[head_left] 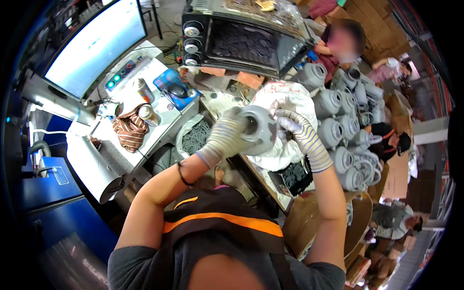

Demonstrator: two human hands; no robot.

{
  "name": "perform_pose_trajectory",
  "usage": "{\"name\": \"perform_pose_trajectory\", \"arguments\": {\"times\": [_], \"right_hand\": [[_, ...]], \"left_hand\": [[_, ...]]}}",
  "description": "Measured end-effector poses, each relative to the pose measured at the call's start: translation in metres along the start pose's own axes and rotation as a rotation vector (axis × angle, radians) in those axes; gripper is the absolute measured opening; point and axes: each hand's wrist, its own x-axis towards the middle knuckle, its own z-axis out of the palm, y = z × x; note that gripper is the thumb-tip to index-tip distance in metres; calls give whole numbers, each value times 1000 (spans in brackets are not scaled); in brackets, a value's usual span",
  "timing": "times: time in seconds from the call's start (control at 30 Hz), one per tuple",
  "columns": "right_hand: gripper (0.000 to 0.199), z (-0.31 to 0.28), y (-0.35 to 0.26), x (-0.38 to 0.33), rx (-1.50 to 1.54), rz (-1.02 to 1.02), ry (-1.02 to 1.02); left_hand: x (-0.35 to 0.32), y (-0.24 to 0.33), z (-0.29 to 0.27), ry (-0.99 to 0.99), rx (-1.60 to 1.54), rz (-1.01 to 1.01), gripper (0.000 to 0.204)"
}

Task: The person assembles large white jugs by removing freshly molded components from a machine, trimming excess material with a small tool, and attaching handles to the jug bodies.

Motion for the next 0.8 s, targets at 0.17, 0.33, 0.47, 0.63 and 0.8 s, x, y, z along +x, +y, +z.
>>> {"name": "perform_pose_trajectory", "arguments": {"times": [0.17, 0.33, 0.47, 0.63, 0.8], "right_hand": [[28, 12, 14, 169, -336, -299, 101], [32, 3, -5, 353, -918, -283, 368], [44, 10, -30, 408, -1283, -243, 473], [57, -12, -40, 452, -1363, -141, 215], [47, -16, -26, 454, -1065, -202, 282]], "left_hand": [[-41, -85, -29, 455, -442, -308, 42], [-77, -97, -60, 723, -794, -546, 38], [-109, -87, -61, 853, -900, -641, 45], [-122, -78, -66, 954, -831, -653, 45], [-120, -82, -88, 943, -691, -638, 49]]}}
